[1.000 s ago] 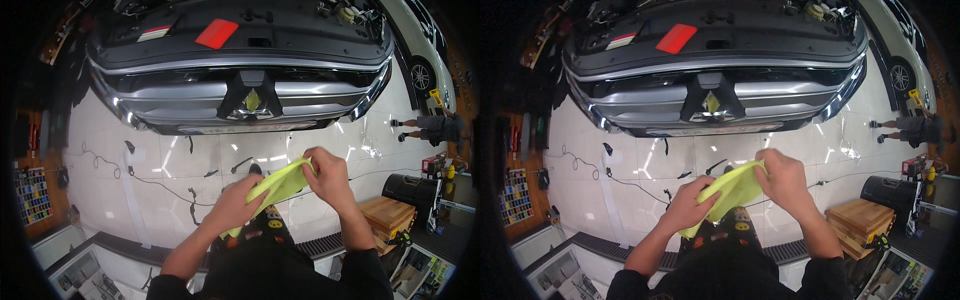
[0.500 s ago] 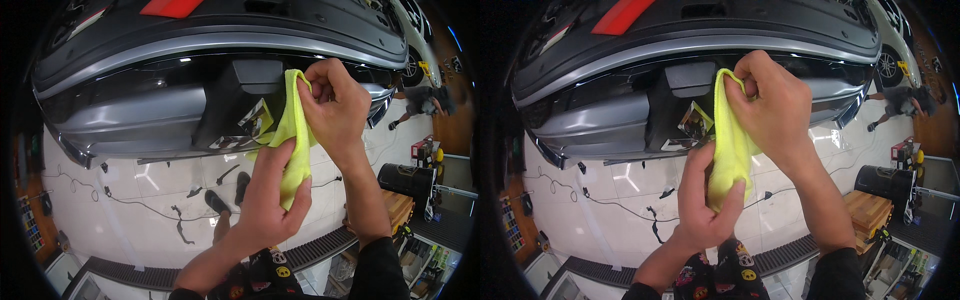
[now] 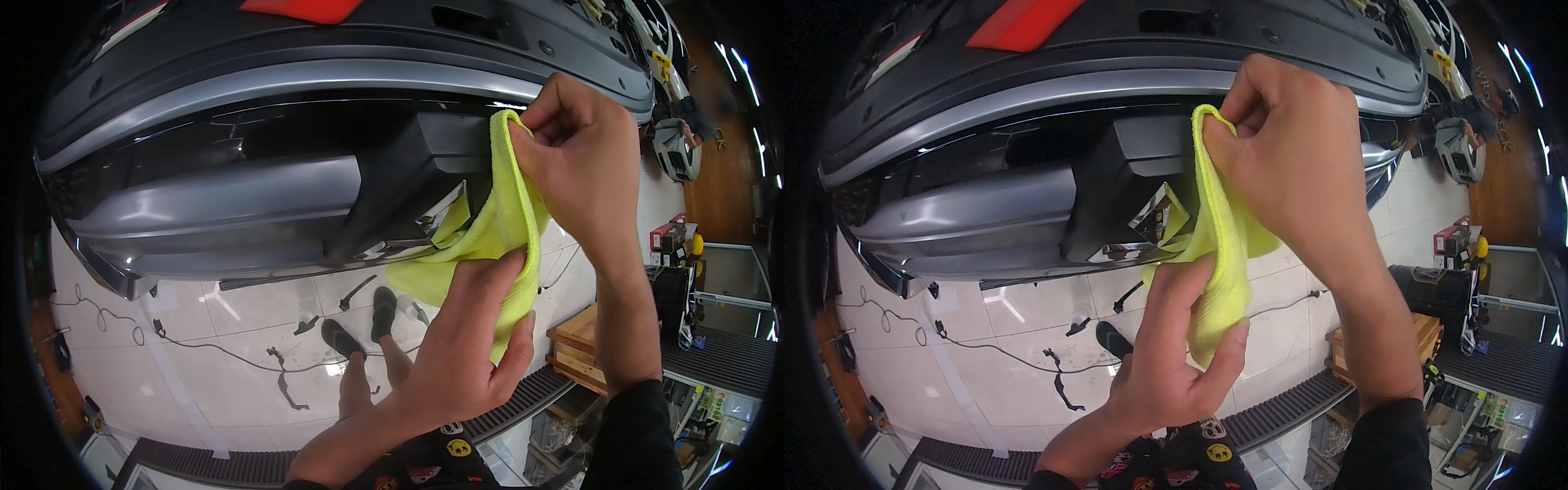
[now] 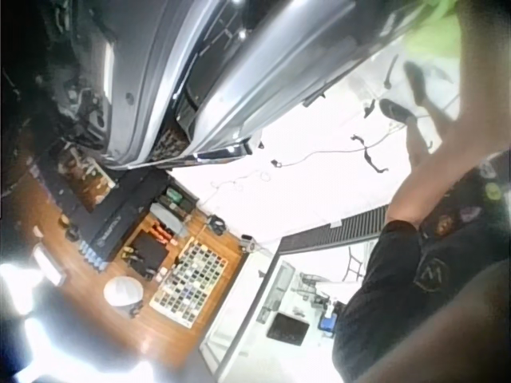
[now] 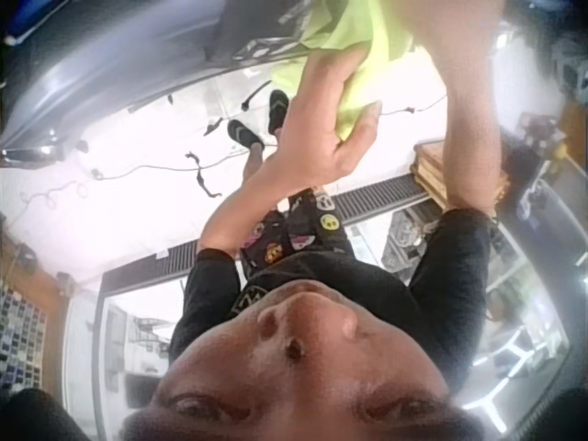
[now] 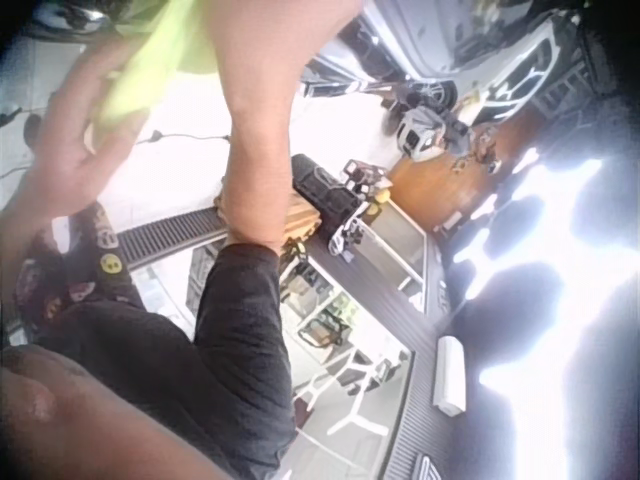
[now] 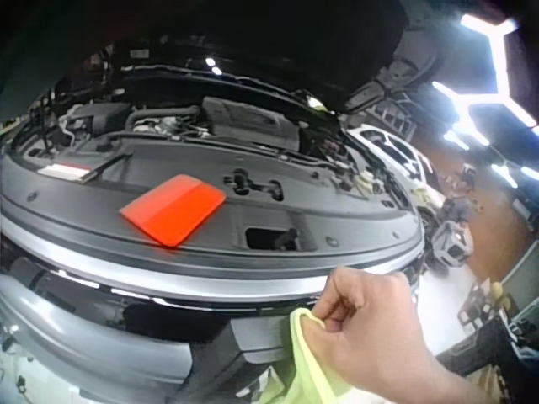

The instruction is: The person applies a transparent protective film to the front bumper of a black car. They use a yellow microfiber cloth to wipe the surface and a red squeegee to smooth the film, then use a metal tool to tuck edges into crevices. The person repeatedly wipes and adjusts the film along the bumper's contours.

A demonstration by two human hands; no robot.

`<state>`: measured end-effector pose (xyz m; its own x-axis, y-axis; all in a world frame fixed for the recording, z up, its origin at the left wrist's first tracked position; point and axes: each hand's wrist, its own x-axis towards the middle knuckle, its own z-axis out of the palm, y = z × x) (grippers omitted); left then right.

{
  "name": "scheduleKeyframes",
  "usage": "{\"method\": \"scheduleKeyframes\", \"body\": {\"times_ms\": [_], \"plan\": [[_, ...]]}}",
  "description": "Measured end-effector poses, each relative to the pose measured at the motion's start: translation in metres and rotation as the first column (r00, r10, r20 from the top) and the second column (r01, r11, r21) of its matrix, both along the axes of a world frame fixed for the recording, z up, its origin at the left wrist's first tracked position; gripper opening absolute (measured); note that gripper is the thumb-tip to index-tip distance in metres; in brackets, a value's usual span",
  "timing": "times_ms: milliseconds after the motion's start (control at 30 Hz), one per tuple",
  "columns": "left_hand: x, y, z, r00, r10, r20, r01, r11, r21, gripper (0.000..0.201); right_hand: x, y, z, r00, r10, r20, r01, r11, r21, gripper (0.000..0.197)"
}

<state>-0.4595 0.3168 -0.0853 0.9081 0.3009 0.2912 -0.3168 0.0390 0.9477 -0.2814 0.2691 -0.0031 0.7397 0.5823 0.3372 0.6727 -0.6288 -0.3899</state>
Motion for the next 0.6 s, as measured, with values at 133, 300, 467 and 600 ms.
{"method": "scheduleKeyframes", "body": {"times_ms": [133,300,467,600], "plan": [[0.000,0.003,0.000,0.999,-0.017,-0.028,0.017,1.000,-0.009,0.061,0.003,0.011,0.014,0.992,-0.049,-0.118,0.038,0.995,-0.096,0.017],[-0.004,0.007,0.001,0.999,0.008,-0.038,-0.008,1.000,0.019,0.056,0.009,0.004,0.013,0.983,0.011,-0.184,-0.020,0.999,-0.049,0.019],[-0.022,0.005,0.000,0.979,-0.134,-0.151,0.133,0.991,-0.013,0.049,-0.018,-0.037,-0.010,0.961,-0.081,-0.263,0.103,0.992,0.070,0.021],[-0.032,-0.009,-0.007,0.979,-0.100,-0.175,0.104,0.995,0.012,0.047,-0.030,-0.055,-0.030,0.957,-0.103,-0.272,0.146,0.979,0.144,0.018]]}}
